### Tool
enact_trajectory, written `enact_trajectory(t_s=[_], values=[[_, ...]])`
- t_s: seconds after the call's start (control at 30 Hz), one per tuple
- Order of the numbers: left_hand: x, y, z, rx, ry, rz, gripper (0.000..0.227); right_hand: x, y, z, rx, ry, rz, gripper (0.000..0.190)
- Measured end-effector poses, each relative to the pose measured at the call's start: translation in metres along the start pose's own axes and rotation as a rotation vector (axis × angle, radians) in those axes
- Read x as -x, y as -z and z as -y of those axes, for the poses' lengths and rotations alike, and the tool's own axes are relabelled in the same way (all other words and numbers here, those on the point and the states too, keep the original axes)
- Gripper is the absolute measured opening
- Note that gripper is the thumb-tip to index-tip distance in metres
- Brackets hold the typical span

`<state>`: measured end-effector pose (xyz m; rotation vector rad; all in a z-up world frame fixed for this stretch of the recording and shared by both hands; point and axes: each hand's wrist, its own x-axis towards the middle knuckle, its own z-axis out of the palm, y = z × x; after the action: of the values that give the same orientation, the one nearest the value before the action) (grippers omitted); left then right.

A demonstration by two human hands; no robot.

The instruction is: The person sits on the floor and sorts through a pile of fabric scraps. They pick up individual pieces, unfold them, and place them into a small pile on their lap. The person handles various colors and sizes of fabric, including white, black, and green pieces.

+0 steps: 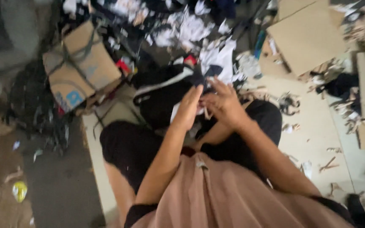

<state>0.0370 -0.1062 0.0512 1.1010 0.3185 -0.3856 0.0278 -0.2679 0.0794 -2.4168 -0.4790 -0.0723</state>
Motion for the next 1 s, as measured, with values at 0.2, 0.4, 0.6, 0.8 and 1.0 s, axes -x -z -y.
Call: enact_trajectory(t_s=[0.2, 0.4, 0.6, 0.8, 1.0], values=[[0.031, 0.029, -0.053, 0.206, 0.008, 0.102, 0.024, -0.027, 0.012, 0.012, -0.821, 0.046, 0.028, 0.070], [0.059, 0.093, -0.044, 0.268, -0.037, 0.098, 0.048, -0.040, -0.014, 0.029, -1.022, -0.314, 0.349, 0.033], [0.072, 0.156, 0.001, 0.285, -0.054, -0.238, 0.054, -0.043, -0.058, -0.008, -0.588, -0.254, 0.330, 0.039], [0.072, 0.166, 0.019, 0.248, -0.014, -0.422, 0.055, -0.033, -0.091, -0.021, 0.046, -0.045, 0.232, 0.033], [0.061, 0.139, 0.035, -1.026, -0.419, -0.765, 0.066, -0.018, -0.093, 0.040, 0.538, 0.272, -0.114, 0.069]])
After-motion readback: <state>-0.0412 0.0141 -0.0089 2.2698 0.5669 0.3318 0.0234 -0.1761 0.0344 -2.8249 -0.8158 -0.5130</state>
